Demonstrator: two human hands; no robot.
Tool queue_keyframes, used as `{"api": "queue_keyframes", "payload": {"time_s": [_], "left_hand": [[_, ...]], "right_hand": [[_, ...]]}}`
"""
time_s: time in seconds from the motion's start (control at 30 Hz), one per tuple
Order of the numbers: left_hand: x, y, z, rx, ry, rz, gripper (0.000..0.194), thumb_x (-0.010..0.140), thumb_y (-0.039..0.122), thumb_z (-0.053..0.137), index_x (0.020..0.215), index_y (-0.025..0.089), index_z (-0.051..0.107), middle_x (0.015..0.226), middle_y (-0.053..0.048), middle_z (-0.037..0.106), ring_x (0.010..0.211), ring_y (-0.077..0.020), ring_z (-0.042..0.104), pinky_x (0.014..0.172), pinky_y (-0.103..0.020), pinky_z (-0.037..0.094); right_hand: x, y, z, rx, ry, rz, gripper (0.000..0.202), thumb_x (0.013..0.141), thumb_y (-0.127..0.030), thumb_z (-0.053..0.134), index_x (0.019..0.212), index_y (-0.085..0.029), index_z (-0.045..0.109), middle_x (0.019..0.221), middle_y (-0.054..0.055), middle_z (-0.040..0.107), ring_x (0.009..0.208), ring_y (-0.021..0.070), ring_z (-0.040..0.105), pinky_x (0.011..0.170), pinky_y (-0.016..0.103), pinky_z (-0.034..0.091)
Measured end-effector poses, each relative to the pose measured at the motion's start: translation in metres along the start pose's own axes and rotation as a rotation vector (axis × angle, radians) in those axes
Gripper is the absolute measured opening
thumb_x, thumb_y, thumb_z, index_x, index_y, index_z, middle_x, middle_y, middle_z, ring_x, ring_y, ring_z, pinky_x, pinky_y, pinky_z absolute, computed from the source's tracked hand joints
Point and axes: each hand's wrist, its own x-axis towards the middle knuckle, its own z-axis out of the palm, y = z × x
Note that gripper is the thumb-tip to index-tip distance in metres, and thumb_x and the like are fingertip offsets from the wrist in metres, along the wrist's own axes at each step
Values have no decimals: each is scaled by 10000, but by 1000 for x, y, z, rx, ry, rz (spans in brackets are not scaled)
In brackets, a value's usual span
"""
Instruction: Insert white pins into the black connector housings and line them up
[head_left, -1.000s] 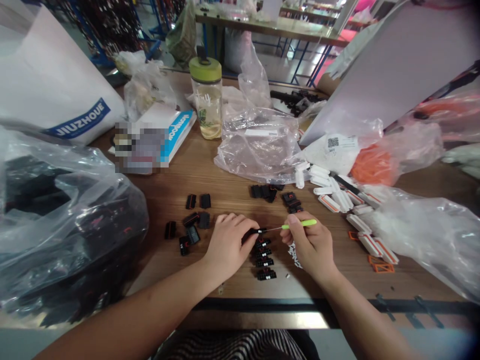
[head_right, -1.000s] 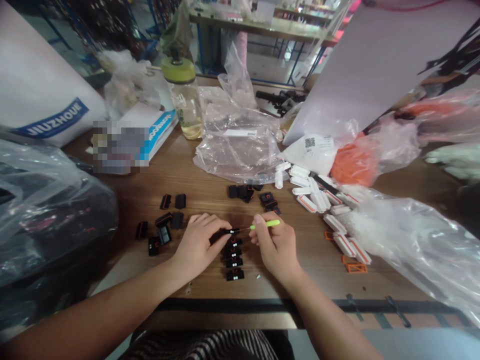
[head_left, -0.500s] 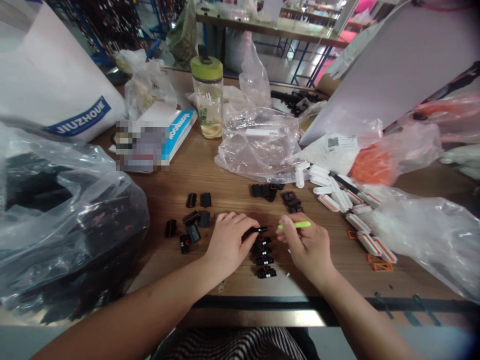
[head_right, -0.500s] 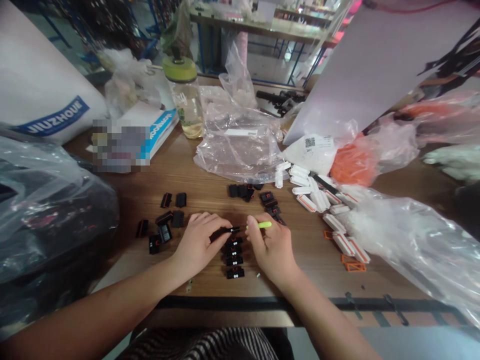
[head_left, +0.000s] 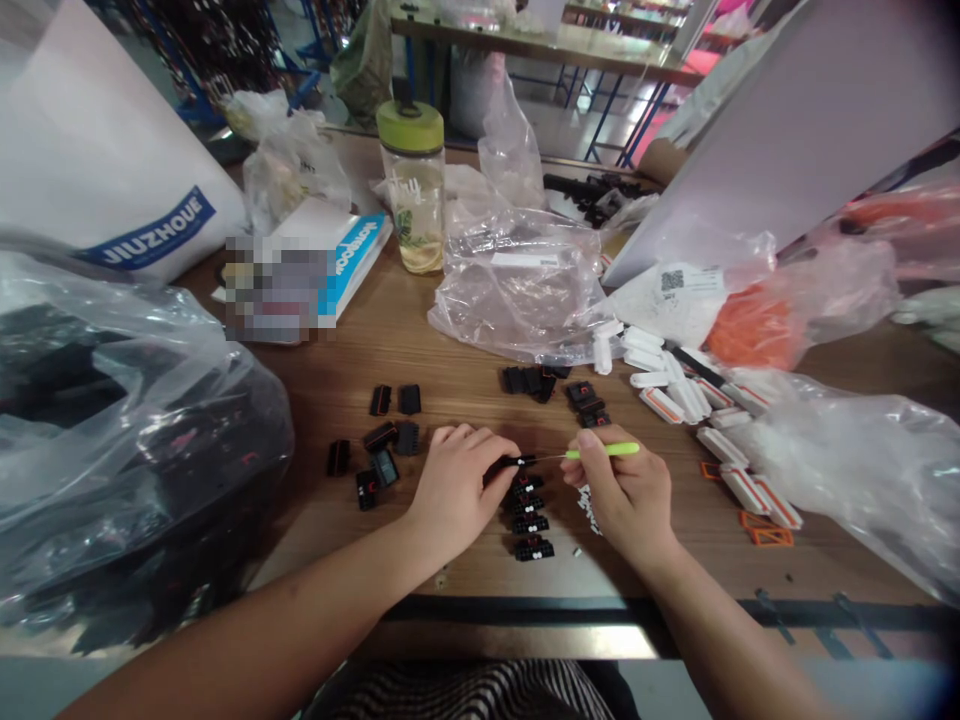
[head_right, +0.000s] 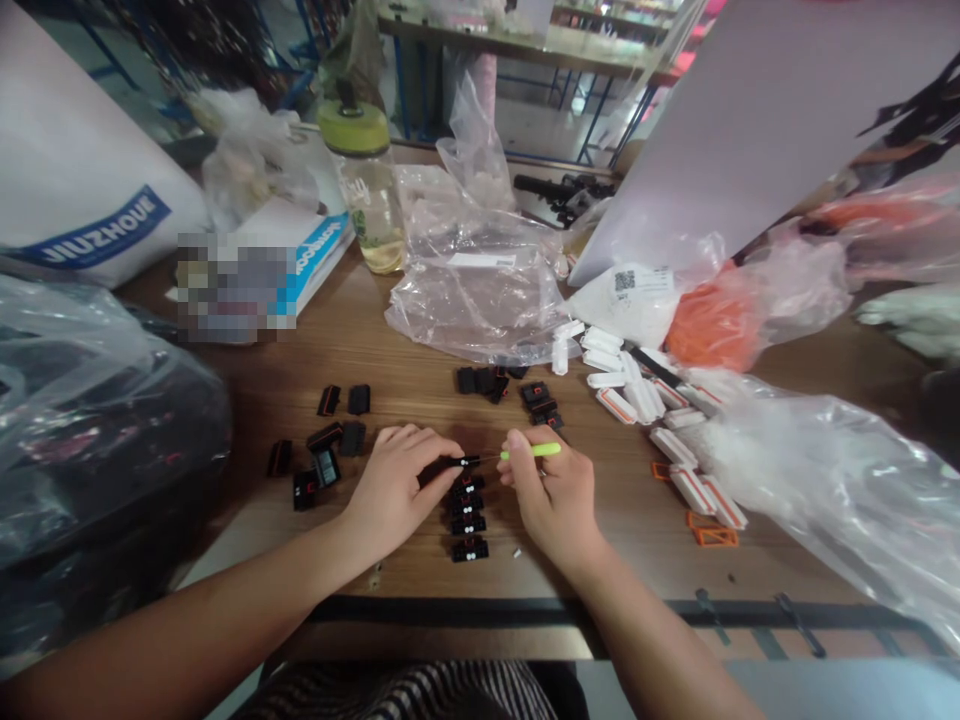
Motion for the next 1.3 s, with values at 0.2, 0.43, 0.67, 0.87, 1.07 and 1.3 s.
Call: {"api": "queue_keyframes", "payload": {"time_s": [0.2, 0.43, 0.67, 0.87, 1.07, 1.3], "left_hand": [[0, 1, -1, 5, -9, -3, 74, 932, 220, 608, 994, 243, 639, 958, 1, 695, 893, -228, 570, 831, -400, 345], [1, 0, 0, 9, 2, 0, 75, 917, 209, 627, 983, 241, 645, 944, 6, 697, 889, -226, 572, 826, -398, 345], [1, 1, 0, 12, -6, -5, 86, 916, 201, 630, 991, 240, 646, 958, 0, 697, 897, -225, 570, 836, -402, 351], [1, 2, -1, 14, 2, 0, 81, 915, 201, 633, 987, 238, 640, 946, 4, 696, 887, -222, 569, 829, -402, 352], [0, 0, 0, 11, -5, -4, 79, 916, 214, 634, 991, 242, 642, 952, 5, 695, 886, -224, 568, 827, -407, 353], [0, 0, 0, 4, 0, -2, 77, 917, 215, 635, 989, 243, 640, 948, 5, 693, 882, -224, 568, 822, -405, 351]], "right_hand": [[-4, 3, 1, -15, 7, -13, 306, 975, -352, 522, 751, -187, 649, 644, 5, 679, 506, 112, 645, 510, 210, 522], [-6, 1, 0, -30, -2, -23, 265, 970, -333, 537, 778, -193, 654, 657, 4, 681, 525, 117, 649, 525, 218, 524], [-6, -3, 0, 31, 23, 2, 295, 966, -348, 539, 750, -185, 656, 643, 5, 672, 504, 114, 638, 503, 214, 522], [-6, 2, 2, 6, 18, 9, 313, 970, -371, 530, 756, -182, 659, 650, 18, 682, 508, 123, 642, 505, 225, 524], [-6, 1, 2, 21, 6, 1, 307, 972, -360, 526, 752, -188, 652, 645, 9, 670, 503, 113, 631, 498, 213, 519], [-7, 1, 3, -27, -18, 13, 303, 972, -369, 526, 761, -194, 654, 659, 11, 681, 517, 118, 642, 515, 219, 527]]}}
